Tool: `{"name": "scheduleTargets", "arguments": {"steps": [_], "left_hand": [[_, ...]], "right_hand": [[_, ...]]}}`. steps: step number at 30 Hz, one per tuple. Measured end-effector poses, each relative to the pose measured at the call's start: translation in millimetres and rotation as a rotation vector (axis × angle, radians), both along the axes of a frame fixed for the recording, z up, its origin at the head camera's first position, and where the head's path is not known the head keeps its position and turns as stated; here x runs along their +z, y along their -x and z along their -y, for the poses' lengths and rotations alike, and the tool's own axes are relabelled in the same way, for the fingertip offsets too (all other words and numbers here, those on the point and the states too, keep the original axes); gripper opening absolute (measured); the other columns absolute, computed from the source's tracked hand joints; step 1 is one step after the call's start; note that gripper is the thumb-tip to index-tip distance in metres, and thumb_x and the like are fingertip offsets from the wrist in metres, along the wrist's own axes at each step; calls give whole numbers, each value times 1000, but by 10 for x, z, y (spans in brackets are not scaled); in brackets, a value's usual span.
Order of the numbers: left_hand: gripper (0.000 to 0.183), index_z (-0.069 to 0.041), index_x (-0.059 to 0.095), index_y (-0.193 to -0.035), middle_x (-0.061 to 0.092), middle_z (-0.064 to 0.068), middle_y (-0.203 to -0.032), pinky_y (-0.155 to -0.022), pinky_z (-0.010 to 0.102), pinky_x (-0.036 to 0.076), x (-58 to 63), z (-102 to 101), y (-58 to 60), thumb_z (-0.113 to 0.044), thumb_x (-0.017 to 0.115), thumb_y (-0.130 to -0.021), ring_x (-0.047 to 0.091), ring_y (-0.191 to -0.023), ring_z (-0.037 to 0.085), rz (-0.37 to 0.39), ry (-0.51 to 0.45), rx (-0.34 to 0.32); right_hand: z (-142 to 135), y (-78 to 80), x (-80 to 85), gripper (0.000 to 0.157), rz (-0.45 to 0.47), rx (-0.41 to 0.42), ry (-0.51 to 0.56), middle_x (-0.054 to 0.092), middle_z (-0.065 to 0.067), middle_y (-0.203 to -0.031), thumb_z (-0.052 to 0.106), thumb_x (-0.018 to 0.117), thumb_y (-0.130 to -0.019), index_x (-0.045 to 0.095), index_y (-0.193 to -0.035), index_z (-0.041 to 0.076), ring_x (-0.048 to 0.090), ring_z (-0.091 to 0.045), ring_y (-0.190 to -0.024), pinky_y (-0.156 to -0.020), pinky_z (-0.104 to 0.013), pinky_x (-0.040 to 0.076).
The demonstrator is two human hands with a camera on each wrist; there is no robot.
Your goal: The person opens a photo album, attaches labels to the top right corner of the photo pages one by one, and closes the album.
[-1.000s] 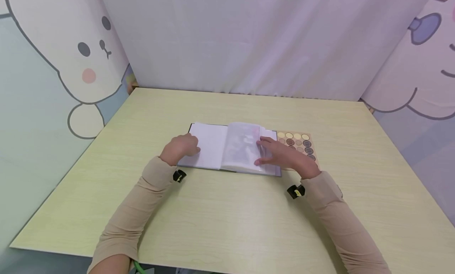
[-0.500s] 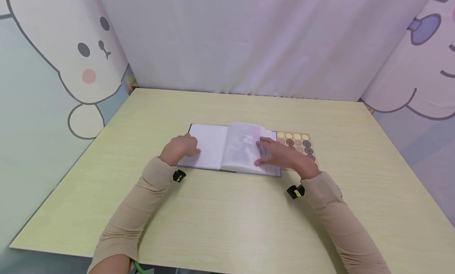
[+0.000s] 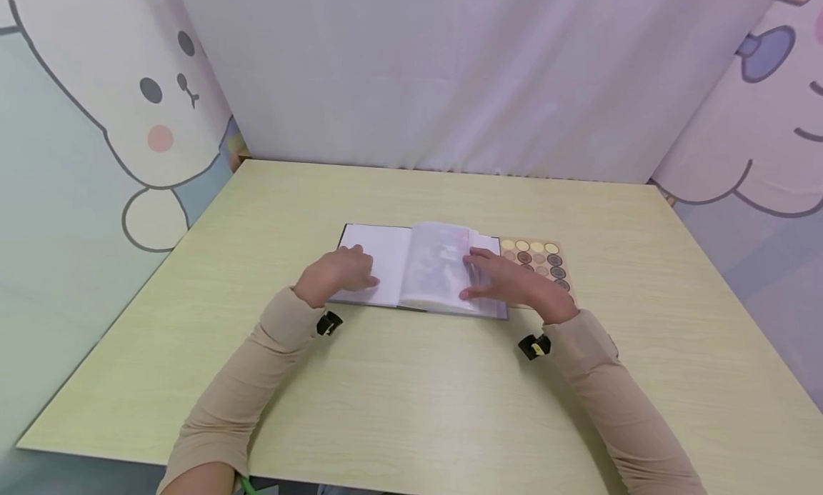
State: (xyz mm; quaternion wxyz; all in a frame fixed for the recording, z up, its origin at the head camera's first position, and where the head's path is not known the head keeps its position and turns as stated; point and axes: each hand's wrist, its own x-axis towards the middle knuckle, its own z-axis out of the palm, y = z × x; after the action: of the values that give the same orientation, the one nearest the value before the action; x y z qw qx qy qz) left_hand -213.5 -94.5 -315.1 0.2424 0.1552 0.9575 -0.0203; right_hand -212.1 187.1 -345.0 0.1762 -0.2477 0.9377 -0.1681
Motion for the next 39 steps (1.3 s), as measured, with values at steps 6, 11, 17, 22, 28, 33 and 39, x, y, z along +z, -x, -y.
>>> {"name": "scheduleTargets", "arguments": {"steps": [6,11,17,22,28,33,39], "left_hand": [[29,-8,60,-106,52,10,-105,-81,41,45,-18,-72,-50,-32,51,-94,51,-91,24,-15,-70,-107],[30,-10,60,-112,53,8,-110,-84,40,45,-64,-141,-101,-32,51,-94,54,-97,22,-52,-144,-203],[45,-5,43,-131,51,12,-117,-91,40,44,-102,-249,-144,-30,52,-95,54,-103,26,-68,-230,-211],[54,-5,32,-140,50,17,-117,-93,42,42,-153,-304,-152,-28,52,-95,51,-103,31,-90,-298,-242],[52,-7,37,-137,43,16,-114,-84,36,44,-227,-324,-142,-28,56,-93,50,-91,25,-106,-365,-248],[54,-10,38,-136,35,14,-122,-83,32,44,-292,-346,-117,-32,59,-91,51,-91,21,-79,-425,-229],[54,-13,40,-134,36,13,-123,-80,32,46,-307,-360,-121,-35,61,-89,54,-85,21,-92,-415,-235]], "right_hand": [[5,6,1,82,7,-3,-6,20,-23,-151,42,66,-84,29,-143,-2,24,-41,-137,-110,-50,24],[6,6,-1,82,11,-8,-6,19,-23,-151,41,65,-84,29,-143,-2,23,-40,-137,-110,-50,23],[7,2,0,82,15,-12,-9,19,-22,-152,42,65,-85,29,-144,-2,23,-40,-138,-110,-50,23],[10,-1,7,82,21,-19,-6,18,-23,-152,41,65,-85,28,-144,-2,23,-40,-137,-110,-50,23],[17,-6,10,81,29,-28,1,18,-22,-152,40,66,-84,29,-144,-1,22,-40,-138,-110,-50,23],[18,-18,14,81,28,-28,17,20,-21,-152,40,67,-83,31,-143,0,25,-39,-137,-110,-50,24],[11,-23,10,82,32,-24,29,20,-21,-152,40,69,-82,32,-143,1,26,-38,-137,-109,-50,25]]}}
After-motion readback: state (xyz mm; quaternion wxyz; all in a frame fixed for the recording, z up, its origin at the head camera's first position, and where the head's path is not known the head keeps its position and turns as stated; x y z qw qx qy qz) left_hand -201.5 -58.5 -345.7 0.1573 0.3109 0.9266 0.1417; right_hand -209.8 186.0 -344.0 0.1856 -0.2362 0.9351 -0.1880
